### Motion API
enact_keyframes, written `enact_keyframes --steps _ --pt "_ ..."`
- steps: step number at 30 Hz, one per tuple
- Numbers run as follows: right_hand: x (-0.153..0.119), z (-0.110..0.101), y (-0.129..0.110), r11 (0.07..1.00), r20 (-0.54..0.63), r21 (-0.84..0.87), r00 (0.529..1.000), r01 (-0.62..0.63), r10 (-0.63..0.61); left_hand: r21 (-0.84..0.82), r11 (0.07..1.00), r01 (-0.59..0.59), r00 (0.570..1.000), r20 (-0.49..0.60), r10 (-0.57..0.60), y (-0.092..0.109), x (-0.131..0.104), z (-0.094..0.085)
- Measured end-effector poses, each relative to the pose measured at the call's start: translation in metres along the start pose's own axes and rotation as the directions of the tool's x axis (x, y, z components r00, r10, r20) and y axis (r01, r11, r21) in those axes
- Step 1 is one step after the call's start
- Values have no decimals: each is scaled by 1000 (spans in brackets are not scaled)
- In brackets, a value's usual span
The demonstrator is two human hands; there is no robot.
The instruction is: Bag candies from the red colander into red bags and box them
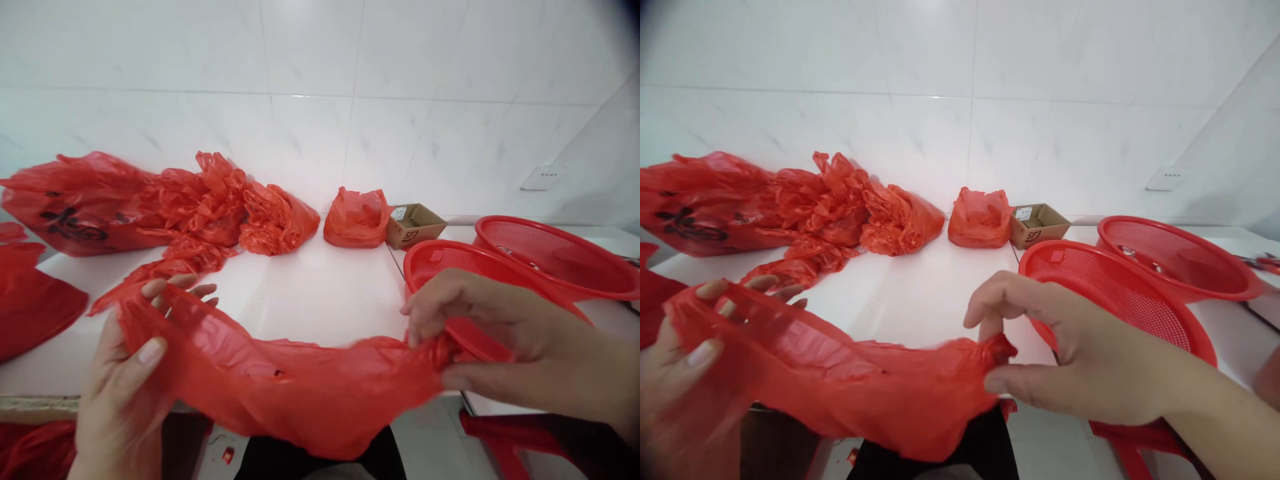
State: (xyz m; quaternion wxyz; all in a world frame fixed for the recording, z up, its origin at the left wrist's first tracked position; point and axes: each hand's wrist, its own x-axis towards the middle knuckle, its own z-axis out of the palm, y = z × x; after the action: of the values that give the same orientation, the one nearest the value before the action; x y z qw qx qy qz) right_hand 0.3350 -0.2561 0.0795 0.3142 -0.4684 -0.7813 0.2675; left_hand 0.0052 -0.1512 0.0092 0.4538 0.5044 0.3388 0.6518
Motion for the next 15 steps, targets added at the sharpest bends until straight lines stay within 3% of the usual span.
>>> enact_keyframes --steps 2,5,7,9,11,12,13,15 --pt "3 -1 -1 999 -63 19 997 36 -35 -49 999 23 999 27 -22 0 0 -2" --pt "13 0 -6 998 -71 -36 996 57 -59 -65 994 89 994 68 -84 1 -1 -2" --pt "23 3 -13 995 -109 -49 989 91 -96 -28 994 101 978 185 -95 3 0 2" --pt "38 9 -23 988 -178 -10 972 152 -151 79 990 115 901 411 -137 7 3 10" --pt "55 20 -34 978 -159 44 968 203 -194 230 963 142 750 610 -256 11 8 24" --pt "65 26 -38 972 -115 78 970 223 -214 283 947 155 700 644 -307 13 11 33" --pt "75 33 -42 965 -65 113 971 236 -229 300 939 167 697 638 -328 13 14 43" --pt "93 47 -45 951 -7 173 965 258 -260 231 960 160 816 517 -260 11 19 61"
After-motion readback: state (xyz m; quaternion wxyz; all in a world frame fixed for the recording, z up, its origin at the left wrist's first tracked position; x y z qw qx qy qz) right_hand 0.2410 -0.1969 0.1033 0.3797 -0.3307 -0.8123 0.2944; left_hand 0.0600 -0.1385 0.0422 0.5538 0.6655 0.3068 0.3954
